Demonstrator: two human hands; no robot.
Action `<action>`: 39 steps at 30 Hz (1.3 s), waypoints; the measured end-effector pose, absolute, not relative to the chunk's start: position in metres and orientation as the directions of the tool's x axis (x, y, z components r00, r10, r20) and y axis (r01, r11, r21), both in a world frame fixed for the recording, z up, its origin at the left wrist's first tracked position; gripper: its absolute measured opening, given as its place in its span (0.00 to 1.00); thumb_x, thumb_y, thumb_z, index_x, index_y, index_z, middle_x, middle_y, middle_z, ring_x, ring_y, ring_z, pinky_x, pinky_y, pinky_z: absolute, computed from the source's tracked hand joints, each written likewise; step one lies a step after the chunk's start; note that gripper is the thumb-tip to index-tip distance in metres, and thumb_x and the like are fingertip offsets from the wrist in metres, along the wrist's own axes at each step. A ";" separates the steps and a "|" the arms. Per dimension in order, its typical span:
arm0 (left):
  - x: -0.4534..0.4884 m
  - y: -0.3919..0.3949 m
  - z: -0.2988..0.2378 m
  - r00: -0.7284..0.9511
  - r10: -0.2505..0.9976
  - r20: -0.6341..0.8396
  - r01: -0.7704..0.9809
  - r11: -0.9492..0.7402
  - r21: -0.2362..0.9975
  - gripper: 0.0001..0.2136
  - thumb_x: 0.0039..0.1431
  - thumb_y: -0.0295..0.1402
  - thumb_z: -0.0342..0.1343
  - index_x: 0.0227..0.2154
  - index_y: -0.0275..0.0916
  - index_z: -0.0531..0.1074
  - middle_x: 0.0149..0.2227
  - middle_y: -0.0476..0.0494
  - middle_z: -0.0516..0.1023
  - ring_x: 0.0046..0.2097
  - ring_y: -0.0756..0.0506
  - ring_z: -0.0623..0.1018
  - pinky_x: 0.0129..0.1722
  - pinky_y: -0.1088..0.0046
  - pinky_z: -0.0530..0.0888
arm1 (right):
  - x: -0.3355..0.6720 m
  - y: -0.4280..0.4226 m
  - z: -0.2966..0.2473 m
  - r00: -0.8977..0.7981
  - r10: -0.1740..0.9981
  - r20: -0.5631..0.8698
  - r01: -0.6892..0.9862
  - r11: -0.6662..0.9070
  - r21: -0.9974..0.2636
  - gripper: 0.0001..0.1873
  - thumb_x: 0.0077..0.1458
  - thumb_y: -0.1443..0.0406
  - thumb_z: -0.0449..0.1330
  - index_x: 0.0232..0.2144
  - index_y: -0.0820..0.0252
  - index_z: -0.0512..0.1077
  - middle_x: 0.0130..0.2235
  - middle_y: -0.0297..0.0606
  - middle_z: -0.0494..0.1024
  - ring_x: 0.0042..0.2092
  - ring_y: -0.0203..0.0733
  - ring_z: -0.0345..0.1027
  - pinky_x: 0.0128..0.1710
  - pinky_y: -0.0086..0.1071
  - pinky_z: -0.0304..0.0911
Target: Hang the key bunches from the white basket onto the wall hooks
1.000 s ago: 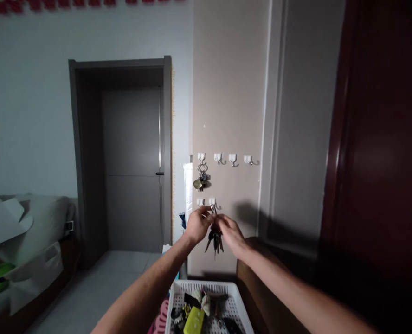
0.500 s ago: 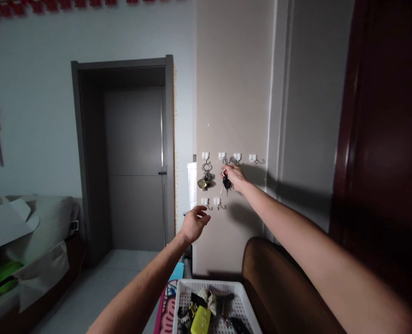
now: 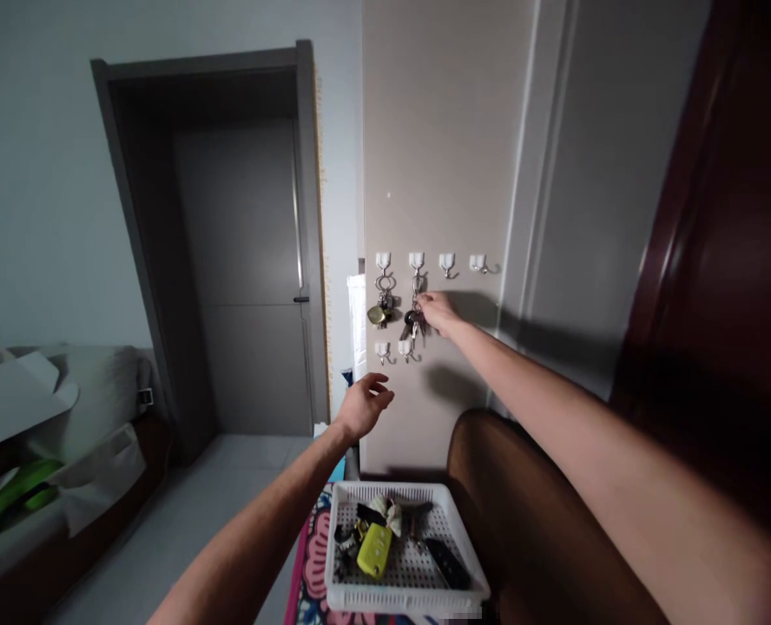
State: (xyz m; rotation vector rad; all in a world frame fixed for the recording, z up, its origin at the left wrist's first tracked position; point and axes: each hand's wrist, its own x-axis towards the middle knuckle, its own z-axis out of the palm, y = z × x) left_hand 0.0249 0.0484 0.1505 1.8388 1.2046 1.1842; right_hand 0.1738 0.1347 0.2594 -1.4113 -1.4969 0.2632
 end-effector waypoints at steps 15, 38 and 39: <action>0.000 0.003 0.018 0.235 0.972 0.031 0.791 -0.209 0.574 0.17 0.39 0.30 0.49 0.37 0.36 0.63 0.35 0.44 0.70 0.34 0.49 0.69 0.33 0.77 0.65 | 0.169 0.024 0.056 -0.538 0.840 0.072 0.779 0.529 -0.336 0.13 0.40 0.67 0.49 0.32 0.61 0.66 0.28 0.36 0.70 0.27 0.34 0.61 0.27 0.25 0.55; 0.012 -0.004 0.010 0.239 0.969 0.062 0.794 -0.232 0.562 0.16 0.42 0.29 0.46 0.38 0.35 0.62 0.36 0.44 0.69 0.36 0.50 0.68 0.36 0.78 0.64 | 0.175 0.029 0.039 -0.580 0.790 -0.198 0.813 0.575 -0.086 0.10 0.38 0.69 0.48 0.25 0.62 0.67 0.28 0.38 0.69 0.29 0.37 0.62 0.25 0.25 0.53; 0.007 -0.001 0.010 0.202 0.978 0.048 0.830 -0.197 0.522 0.16 0.41 0.28 0.46 0.38 0.35 0.62 0.37 0.42 0.69 0.38 0.49 0.68 0.37 0.77 0.63 | 0.176 0.031 0.043 -0.563 0.802 -0.201 0.826 0.555 -0.100 0.10 0.39 0.69 0.47 0.25 0.62 0.67 0.26 0.38 0.70 0.28 0.36 0.62 0.24 0.24 0.53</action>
